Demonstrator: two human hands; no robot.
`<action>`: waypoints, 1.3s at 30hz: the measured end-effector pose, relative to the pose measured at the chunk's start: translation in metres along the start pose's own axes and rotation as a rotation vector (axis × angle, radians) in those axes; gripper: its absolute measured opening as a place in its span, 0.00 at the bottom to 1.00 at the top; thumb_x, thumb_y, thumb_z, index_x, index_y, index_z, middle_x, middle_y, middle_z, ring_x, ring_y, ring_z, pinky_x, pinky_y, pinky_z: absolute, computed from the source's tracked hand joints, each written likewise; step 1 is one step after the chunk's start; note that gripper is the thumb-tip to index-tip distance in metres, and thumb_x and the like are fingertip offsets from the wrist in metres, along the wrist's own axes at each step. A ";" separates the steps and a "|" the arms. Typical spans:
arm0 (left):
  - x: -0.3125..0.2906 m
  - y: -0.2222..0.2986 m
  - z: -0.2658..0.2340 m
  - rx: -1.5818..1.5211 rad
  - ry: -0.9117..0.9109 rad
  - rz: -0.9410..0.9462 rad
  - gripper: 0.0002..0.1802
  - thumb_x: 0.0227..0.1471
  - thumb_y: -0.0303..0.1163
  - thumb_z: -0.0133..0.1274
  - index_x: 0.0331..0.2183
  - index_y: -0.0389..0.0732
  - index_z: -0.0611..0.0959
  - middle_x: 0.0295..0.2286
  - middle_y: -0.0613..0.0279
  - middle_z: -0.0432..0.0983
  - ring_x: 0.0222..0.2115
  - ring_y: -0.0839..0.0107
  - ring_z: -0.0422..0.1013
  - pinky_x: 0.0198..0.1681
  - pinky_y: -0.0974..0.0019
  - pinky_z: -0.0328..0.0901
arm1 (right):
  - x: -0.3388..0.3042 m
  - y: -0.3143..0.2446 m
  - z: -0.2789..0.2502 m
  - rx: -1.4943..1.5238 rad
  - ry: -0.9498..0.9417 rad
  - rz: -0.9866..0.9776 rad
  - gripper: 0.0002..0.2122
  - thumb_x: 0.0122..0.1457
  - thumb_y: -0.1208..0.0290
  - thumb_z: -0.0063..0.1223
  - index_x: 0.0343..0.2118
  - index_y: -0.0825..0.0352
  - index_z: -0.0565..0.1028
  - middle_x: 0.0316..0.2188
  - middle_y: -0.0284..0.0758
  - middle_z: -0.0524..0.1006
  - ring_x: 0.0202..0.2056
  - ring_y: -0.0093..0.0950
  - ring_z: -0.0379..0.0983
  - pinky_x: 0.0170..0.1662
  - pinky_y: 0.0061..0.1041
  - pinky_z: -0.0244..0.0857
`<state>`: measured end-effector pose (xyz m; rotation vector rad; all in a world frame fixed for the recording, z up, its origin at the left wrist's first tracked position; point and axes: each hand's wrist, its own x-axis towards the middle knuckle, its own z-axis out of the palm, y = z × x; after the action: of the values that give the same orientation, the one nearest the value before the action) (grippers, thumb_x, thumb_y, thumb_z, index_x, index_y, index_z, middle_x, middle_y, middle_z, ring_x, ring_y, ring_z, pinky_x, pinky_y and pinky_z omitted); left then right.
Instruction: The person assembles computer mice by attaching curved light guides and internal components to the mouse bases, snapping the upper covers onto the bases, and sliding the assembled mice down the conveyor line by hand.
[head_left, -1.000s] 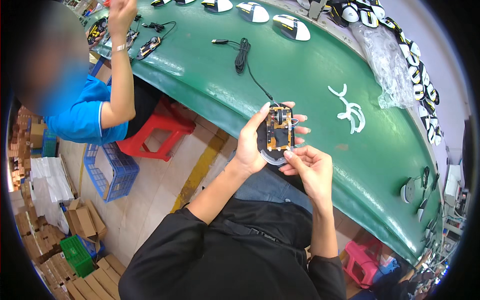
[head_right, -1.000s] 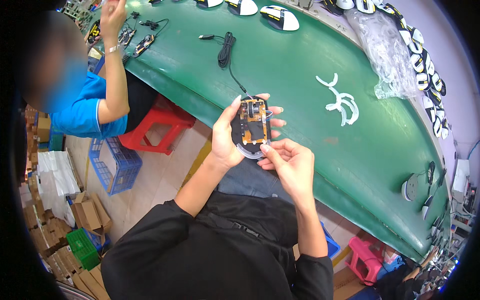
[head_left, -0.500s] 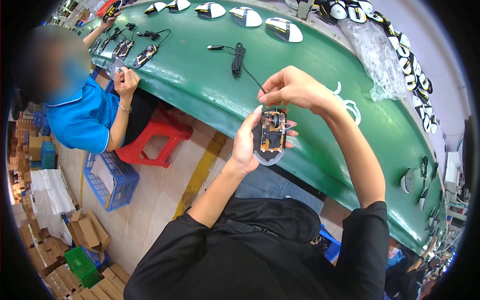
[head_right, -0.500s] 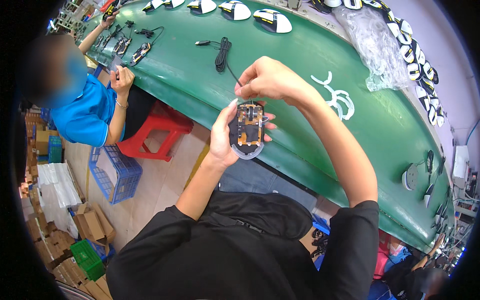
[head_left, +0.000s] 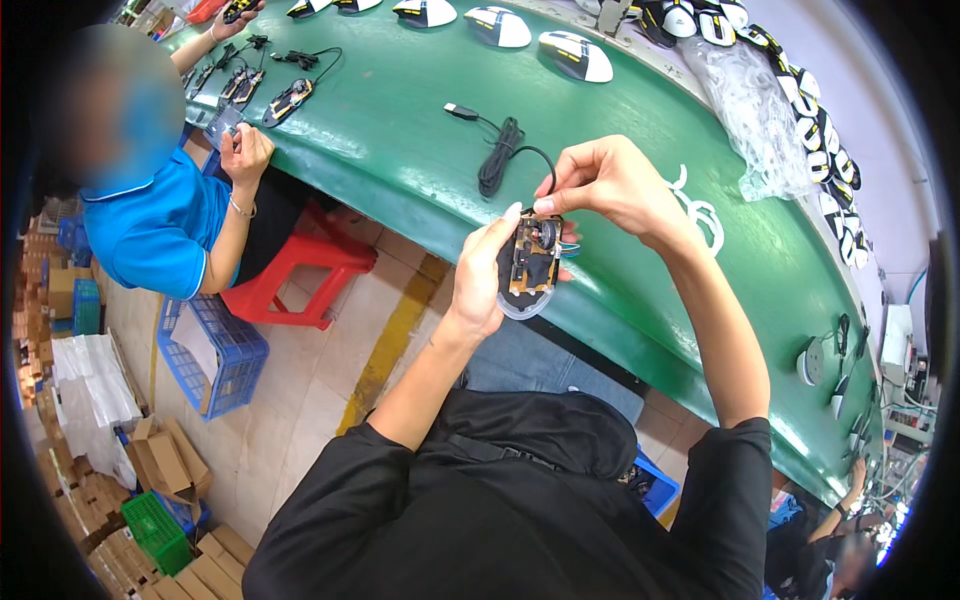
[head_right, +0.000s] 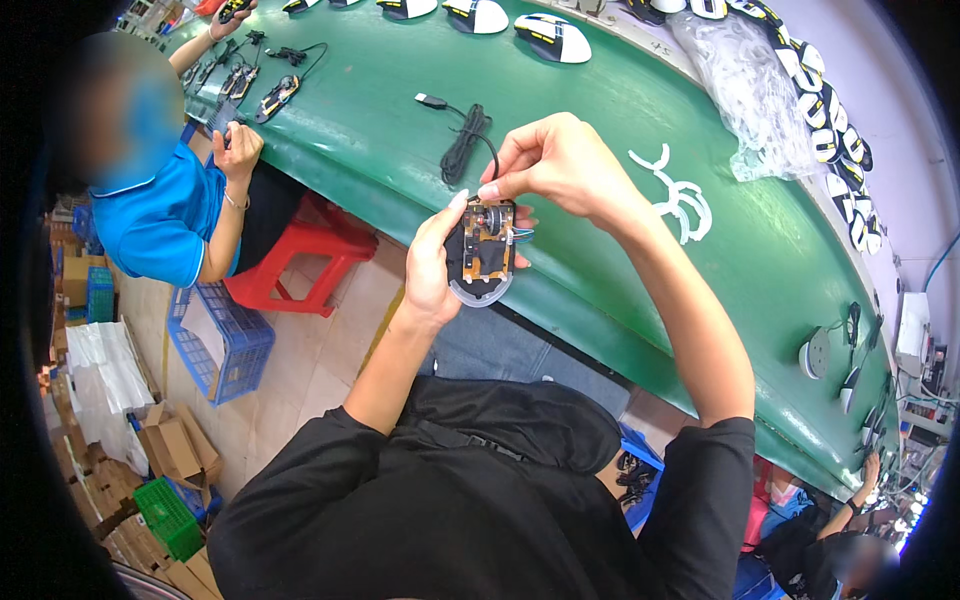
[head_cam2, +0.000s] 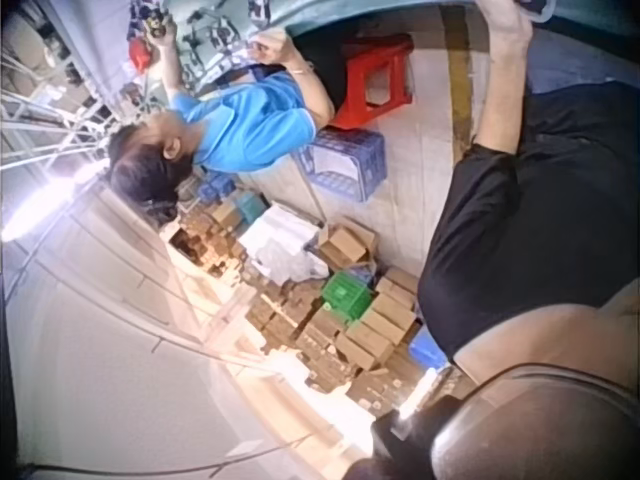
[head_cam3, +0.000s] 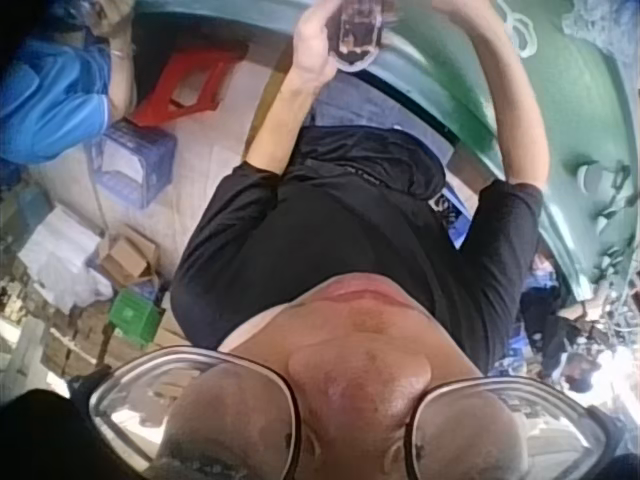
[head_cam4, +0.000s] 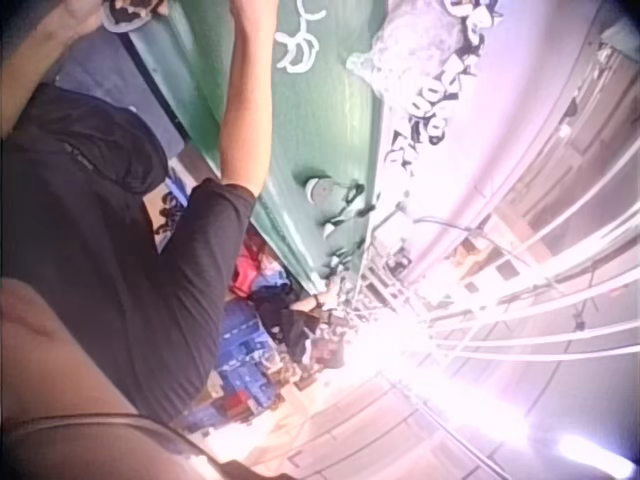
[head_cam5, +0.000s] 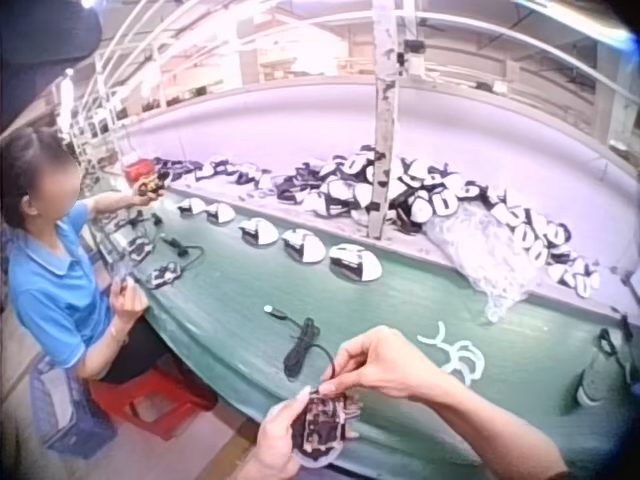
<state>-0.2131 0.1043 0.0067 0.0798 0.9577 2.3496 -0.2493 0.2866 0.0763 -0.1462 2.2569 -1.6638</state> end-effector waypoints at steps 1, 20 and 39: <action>-0.001 0.001 0.002 -0.011 0.009 0.004 0.28 0.65 0.43 0.31 0.51 0.27 0.69 0.42 0.39 0.75 0.42 0.54 0.76 0.38 0.53 0.76 | 0.001 0.004 -0.003 0.000 0.000 0.002 0.05 0.46 0.77 0.65 0.25 0.70 0.80 0.24 0.35 0.82 0.27 0.20 0.77 0.34 0.20 0.69; 0.001 0.002 0.006 0.040 -0.001 0.001 0.29 0.66 0.45 0.34 0.45 0.24 0.72 0.38 0.40 0.76 0.36 0.56 0.78 0.32 0.55 0.78 | -0.004 0.012 -0.003 0.005 0.049 -0.116 0.05 0.45 0.76 0.66 0.26 0.70 0.81 0.23 0.33 0.81 0.26 0.17 0.74 0.32 0.19 0.68; -0.002 -0.018 0.007 0.147 -0.027 -0.002 0.27 0.66 0.42 0.34 0.43 0.25 0.75 0.37 0.44 0.77 0.32 0.62 0.78 0.30 0.62 0.77 | -0.019 0.066 0.005 0.348 0.037 -0.098 0.05 0.47 0.82 0.65 0.26 0.69 0.79 0.27 0.32 0.79 0.30 0.19 0.73 0.32 0.22 0.66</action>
<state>-0.2002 0.1174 0.0005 0.1685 1.1152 2.2677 -0.2221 0.3078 0.0170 -0.1439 1.9738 -2.0955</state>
